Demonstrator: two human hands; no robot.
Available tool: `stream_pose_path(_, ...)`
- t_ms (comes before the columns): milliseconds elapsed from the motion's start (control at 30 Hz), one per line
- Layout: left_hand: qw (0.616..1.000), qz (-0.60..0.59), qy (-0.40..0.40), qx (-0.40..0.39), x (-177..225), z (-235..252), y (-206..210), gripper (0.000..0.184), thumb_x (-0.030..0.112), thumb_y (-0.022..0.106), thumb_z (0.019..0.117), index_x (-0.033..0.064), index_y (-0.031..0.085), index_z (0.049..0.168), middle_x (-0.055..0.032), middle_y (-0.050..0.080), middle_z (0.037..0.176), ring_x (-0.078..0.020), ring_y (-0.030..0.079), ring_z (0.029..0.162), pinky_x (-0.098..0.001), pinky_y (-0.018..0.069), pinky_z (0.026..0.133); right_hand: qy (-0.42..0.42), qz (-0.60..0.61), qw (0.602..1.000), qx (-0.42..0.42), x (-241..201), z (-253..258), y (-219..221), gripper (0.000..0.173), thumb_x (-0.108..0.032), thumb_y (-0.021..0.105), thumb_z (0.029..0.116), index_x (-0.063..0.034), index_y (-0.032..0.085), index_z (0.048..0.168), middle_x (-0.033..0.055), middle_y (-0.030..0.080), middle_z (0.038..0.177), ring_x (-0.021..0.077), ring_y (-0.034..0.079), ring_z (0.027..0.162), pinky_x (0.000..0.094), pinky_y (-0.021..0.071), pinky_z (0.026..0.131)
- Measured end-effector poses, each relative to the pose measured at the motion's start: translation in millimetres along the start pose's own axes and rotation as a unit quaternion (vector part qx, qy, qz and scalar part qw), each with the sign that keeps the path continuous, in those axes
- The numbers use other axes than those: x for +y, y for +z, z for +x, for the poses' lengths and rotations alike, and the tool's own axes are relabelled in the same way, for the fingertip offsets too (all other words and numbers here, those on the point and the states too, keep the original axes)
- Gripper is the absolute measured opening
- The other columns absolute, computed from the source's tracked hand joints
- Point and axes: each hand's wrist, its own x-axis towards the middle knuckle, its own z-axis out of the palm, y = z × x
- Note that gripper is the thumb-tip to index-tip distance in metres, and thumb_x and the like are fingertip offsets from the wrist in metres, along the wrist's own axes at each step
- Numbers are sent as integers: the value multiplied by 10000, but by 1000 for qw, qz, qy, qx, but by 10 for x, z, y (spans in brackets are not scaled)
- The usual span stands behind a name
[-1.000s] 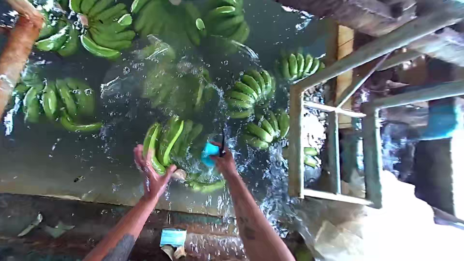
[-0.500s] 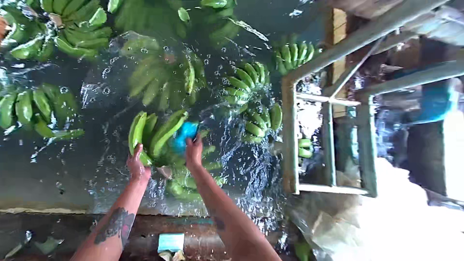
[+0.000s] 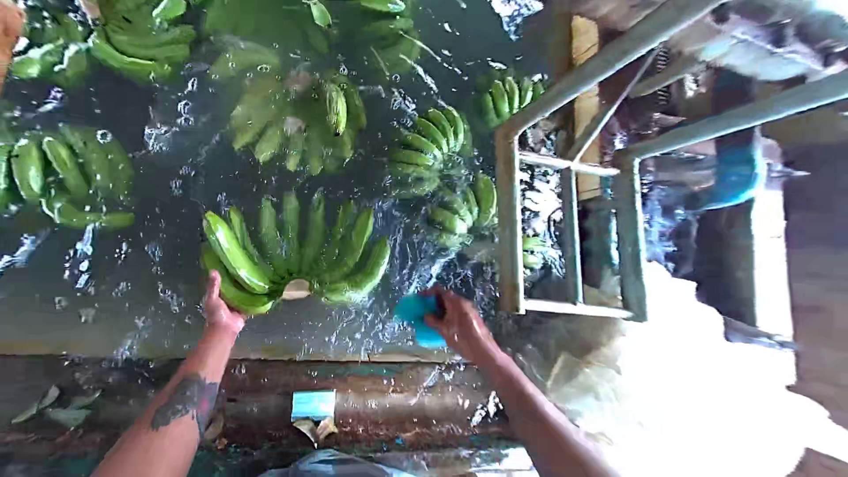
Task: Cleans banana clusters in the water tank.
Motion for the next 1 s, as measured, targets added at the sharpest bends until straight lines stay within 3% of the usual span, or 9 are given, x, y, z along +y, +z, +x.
stream_pose_path(133, 991, 48, -121, -29, 123, -15, -179, 553, 523, 393, 1065, 164, 421, 1485, -142, 582, 1363, -296, 619, 1176, -516, 544, 919, 2, -63, 977, -202, 92, -351, 158, 518, -291, 760, 929, -106, 621, 1392, 242, 628, 1309, 405, 618, 1188, 619, 483, 1018)
stream_pose_path(267, 978, 28, -191, -78, 140, -365, -110, 452, 363, 342, 1086, 113, 377, 1461, -178, 574, 1311, -307, 646, 1090, -473, 581, 859, -28, 167, 985, -32, -286, -143, 387, 306, -147, 503, 1068, 36, 614, 1286, 128, 679, 1024, 155, 666, 770, 333, 588, 721)
stream_pose_path(367, 979, -11, -200, -43, 53, -694, 138, 403, 237, 403, 1067, 87, 388, 1441, -176, 572, 1294, -287, 646, 1085, -441, 584, 857, -13, 324, 943, 69, -512, 373, 739, 308, -99, 378, 1103, 110, 581, 1204, 76, 628, 788, 103, 616, 641, 286, 567, 650)
stream_pose_path(533, 982, -79, -171, -19, -182, -1081, 419, 324, 151, 401, 1060, 52, 420, 1367, -163, 596, 1208, -256, 657, 1026, -424, 584, 842, 55, 142, 986, 73, -728, 1006, 888, 424, -317, 417, 1116, 34, 648, 1172, 231, 692, 981, 370, 680, 914, 578, 532, 864)
stream_pose_path(633, 990, -70, -124, -11, -365, -1166, 531, 347, 90, 420, 1051, 30, 416, 1393, -163, 584, 1223, -239, 640, 1036, -407, 571, 852, 68, 117, 990, 44, -885, 976, 899, 452, -324, 372, 1128, 40, 623, 1224, 285, 680, 1087, 438, 674, 1023, 623, 523, 893)
stream_pose_path(733, 994, -70, -76, -39, -465, -1063, 511, 353, 58, 434, 1037, 7, 409, 1386, -146, 599, 1187, -215, 654, 1013, -395, 584, 858, 1, 242, 969, -53, -912, 424, 956, 352, -213, 380, 1117, 56, 604, 1158, 72, 594, 834, 116, 554, 656, 291, 503, 609)
stream_pose_path(800, 994, -67, -73, -49, -449, -1019, 468, 326, 51, 441, 1036, 3, 422, 1358, -130, 623, 1141, -200, 671, 981, -387, 595, 844, -24, 276, 959, -54, -1011, 123, 835, 335, -196, 376, 1104, 58, 593, 1128, 11, 565, 772, 46, 505, 586, 226, 459, 549)
stream_pose_path(933, 993, -68, -75, -58, -359, -1061, 514, 358, 42, 439, 1026, 9, 403, 1381, -152, 594, 1188, -220, 651, 1026, -398, 580, 865, 15, -11, 997, 78, -988, 587, 472, 392, -296, 409, 1116, 11, 636, 1207, 244, 701, 950, 409, 698, 940, 593, 538, 851)
stream_pose_path(1000, 994, -68, -66, -49, -325, -1133, 587, 370, 30, 456, 1022, 10, 398, 1386, -162, 589, 1193, -229, 652, 1018, -397, 582, 849, 31, -81, 993, 81, -1051, 801, 497, 420, -352, 391, 1119, -28, 621, 1255, 265, 707, 1019, 463, 689, 1021, 638, 527, 865)
